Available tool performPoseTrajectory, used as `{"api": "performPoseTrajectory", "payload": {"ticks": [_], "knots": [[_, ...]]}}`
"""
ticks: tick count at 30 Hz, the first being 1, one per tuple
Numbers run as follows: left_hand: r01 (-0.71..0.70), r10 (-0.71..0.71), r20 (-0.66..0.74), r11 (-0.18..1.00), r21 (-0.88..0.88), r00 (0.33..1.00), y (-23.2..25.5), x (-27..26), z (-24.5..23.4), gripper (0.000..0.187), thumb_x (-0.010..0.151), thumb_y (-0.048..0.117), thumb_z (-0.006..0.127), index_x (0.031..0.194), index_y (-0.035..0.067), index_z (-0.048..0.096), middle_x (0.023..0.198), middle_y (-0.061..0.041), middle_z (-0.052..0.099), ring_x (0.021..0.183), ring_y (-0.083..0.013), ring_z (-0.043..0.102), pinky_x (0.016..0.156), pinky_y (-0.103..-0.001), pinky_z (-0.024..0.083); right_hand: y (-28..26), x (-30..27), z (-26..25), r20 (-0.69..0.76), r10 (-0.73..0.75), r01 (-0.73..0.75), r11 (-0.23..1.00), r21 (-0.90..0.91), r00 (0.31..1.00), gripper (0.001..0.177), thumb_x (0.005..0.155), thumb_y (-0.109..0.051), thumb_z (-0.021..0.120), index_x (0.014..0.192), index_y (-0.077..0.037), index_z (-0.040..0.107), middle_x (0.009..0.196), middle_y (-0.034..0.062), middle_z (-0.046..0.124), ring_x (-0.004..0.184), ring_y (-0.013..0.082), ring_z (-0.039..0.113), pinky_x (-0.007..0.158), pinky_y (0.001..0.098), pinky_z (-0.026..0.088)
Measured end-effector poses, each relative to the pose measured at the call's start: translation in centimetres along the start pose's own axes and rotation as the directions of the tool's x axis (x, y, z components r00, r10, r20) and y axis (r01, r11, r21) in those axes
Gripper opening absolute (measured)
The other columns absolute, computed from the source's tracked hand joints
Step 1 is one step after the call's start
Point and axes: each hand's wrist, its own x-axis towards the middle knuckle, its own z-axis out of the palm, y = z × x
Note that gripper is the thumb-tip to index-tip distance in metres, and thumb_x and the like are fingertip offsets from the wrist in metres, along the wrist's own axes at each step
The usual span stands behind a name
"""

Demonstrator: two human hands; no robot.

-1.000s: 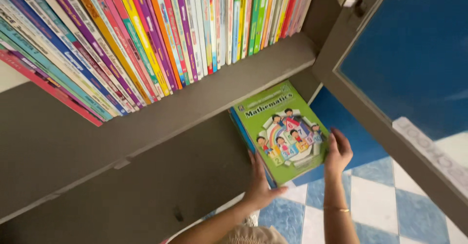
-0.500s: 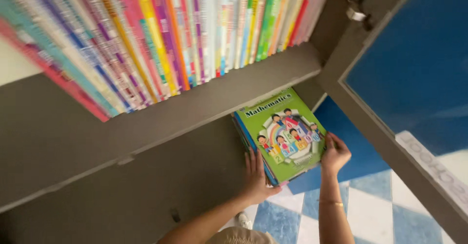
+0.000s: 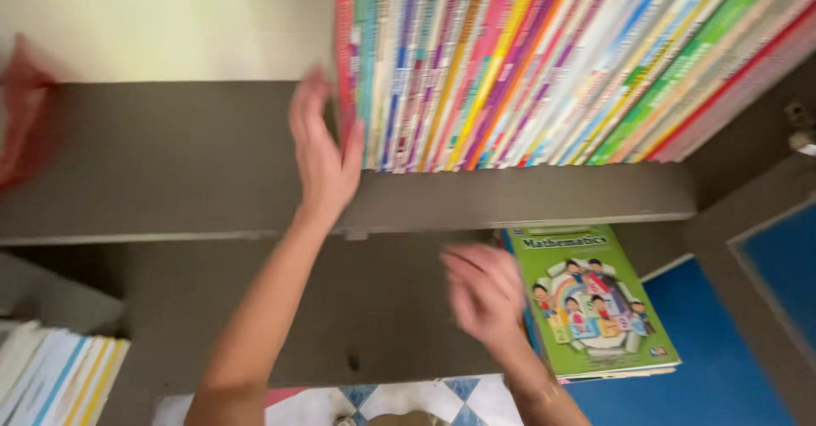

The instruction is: The person removes multiple books from a bookshelf one by one and stacks them on the lower shelf. The person handles various textbooks and workbooks, placing them in a growing pile on the shelf.

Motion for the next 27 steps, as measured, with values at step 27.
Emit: {"api": "performPoseTrajectory", "payload": {"ticks": [27], "knots": [[0.353, -0.355, 0.056, 0.935, 0.032, 0.933, -7.9, -1.7, 1.3, 0.052, 0.108, 0.018, 0.040, 0.155, 0.032, 0.022, 0.162, -0.007, 0.038, 0.119, -0.0464, 0.065, 0.089, -0.060, 0.058, -2.8, 9.1, 18.8, 0.304, 0.302, -0.310, 0.950, -0.025, 0.903, 0.082, 0.094, -0.043, 0.070, 0.161, -0.014, 0.032, 0.172, 0.0188, 0.014, 0.112, 0.0516, 0.065, 0.094, 0.0567, 0.052]]}}
